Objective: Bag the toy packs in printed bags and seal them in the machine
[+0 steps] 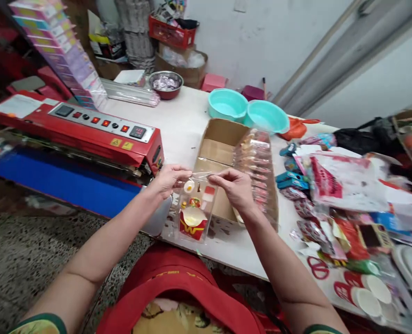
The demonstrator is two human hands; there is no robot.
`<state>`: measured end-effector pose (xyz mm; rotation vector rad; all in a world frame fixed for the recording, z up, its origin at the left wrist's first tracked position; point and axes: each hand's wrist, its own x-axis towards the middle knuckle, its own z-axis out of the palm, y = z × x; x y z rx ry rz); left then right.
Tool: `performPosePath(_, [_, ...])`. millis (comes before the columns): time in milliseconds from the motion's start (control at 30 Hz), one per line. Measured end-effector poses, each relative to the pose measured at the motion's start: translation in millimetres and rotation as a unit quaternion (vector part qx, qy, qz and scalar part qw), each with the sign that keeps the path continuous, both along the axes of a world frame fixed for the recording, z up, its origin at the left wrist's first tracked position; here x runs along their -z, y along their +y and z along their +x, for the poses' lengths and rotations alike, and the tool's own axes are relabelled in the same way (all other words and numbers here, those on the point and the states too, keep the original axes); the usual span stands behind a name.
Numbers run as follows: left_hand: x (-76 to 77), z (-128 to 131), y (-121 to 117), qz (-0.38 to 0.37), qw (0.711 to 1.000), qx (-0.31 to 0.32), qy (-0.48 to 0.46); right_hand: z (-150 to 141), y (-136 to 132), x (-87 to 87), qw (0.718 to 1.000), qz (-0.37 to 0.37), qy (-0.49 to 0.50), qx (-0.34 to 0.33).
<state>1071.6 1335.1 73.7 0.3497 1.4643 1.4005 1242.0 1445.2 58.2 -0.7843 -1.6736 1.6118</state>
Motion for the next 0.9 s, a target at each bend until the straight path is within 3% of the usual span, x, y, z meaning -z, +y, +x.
performPosePath(200, [55.8,-47.0,-42.7,-0.077,0.979,-0.188,-0.037,-75.7,-41.1,57.0,0.99,-0.127,-0.026,-0.062])
performPosePath(300, [76.7,-66.4,-60.7,-0.082,0.968,-0.232,-0.041,-106.5,-60.9,77.8,0.983,-0.167,-0.036,-0.059])
performPosePath(400, [87.9,-89.1,-82.8,-0.089,0.964,-0.242,-0.058,-134.1,-74.3,95.1,0.976,-0.21,-0.029,-0.05])
performPosePath(567, [95.4,-125.5,-114.8,-0.091,0.963,-0.246,-0.062,-184.9,-84.8,119.3,0.968,-0.249,-0.02,-0.026])
performPosePath(700, [100.0,-154.4,-121.8,-0.093,0.95,-0.296,-0.029,-217.5,-99.3,121.7,0.967,-0.254,-0.006,0.002])
performPosePath(800, [91.1,-177.3,-129.3,-0.101,0.935,-0.34,0.012,-207.9,-112.8,109.0,0.985,-0.172,0.008,0.033])
performPosePath(900, [70.5,-193.1,-144.8,-0.122,0.919,-0.362,0.093,-155.7,-118.1,95.8,0.998,-0.027,-0.044,0.04])
